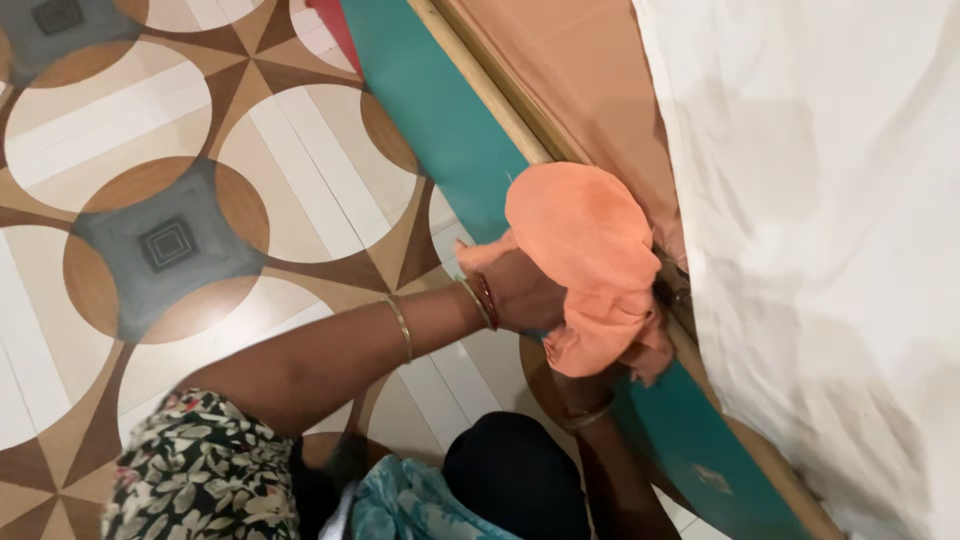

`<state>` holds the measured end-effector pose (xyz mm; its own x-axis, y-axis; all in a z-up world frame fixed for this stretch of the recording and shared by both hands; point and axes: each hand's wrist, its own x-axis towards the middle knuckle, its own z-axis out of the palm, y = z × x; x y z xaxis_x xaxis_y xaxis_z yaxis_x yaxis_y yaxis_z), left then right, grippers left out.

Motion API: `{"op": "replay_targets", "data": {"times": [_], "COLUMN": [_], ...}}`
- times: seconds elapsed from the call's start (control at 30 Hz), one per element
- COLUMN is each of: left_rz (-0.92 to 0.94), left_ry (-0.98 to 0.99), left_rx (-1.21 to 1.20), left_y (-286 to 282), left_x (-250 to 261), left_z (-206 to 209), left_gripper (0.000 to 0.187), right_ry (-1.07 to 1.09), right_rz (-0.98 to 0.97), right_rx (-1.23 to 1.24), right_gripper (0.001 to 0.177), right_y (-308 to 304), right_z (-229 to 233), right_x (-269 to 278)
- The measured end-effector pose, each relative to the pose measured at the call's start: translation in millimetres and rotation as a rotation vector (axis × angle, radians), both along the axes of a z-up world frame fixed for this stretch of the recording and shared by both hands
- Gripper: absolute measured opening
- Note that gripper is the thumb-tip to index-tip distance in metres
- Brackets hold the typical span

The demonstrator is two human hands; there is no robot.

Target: The person wipes the side of a wooden bed frame using an orange cloth. They move along the length of the frame, cleaning both teal and red painted sections.

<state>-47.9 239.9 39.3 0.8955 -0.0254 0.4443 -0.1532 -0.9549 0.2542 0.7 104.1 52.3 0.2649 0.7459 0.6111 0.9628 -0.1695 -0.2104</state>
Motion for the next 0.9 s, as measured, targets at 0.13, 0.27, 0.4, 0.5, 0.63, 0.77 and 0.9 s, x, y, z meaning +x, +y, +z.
{"op": "replay_targets", "data": {"times": [0.13, 0.27, 0.4, 0.5, 0.63, 0.77, 0.9], "left_rz": [-0.007, -0.045, -0.082, -0.112, -0.131, -0.127, -0.126], "left_ry": [0.019, 0.031, -0.031, -0.115, -0.223, -0.224, -0.119], "left_rx": [0.074, 0.101, 0.111, 0.076, -0.024, -0.142, -0.189], "left_y": [42.0, 75.6, 111.2, 137.6, 172.8, 210.9, 268.2], "left_x": [-10.7, -15.3, -16.2, -12.9, -5.7, -9.1, -21.9], "left_z": [18.4, 30.5, 43.9, 50.4, 39.0, -11.9, -63.3], "left_gripper": [0.047, 0.045, 0.045, 0.045, 0.045, 0.046, 0.046], "right_ry": [-0.009, -0.028, -0.046, 0.071, -0.007, -0.253, -0.413], "right_rz": [0.0, -0.062, -0.081, -0.004, -0.004, -0.038, -0.033], "right_rx": [0.024, -0.003, -0.027, -0.05, -0.044, -0.528, -0.688], "right_gripper": [0.017, 0.015, 0.014, 0.015, 0.026, 0.027, 0.049], "right_y": [16.8, 21.4, 44.6, 60.0, 80.9, 110.5, 150.2], "right_z": [4.7, 6.6, 22.3, 45.0, 59.9, 38.7, 1.9], "right_x": [-1.9, -8.3, -15.0, -14.7, -9.0, 5.5, 19.1]}}
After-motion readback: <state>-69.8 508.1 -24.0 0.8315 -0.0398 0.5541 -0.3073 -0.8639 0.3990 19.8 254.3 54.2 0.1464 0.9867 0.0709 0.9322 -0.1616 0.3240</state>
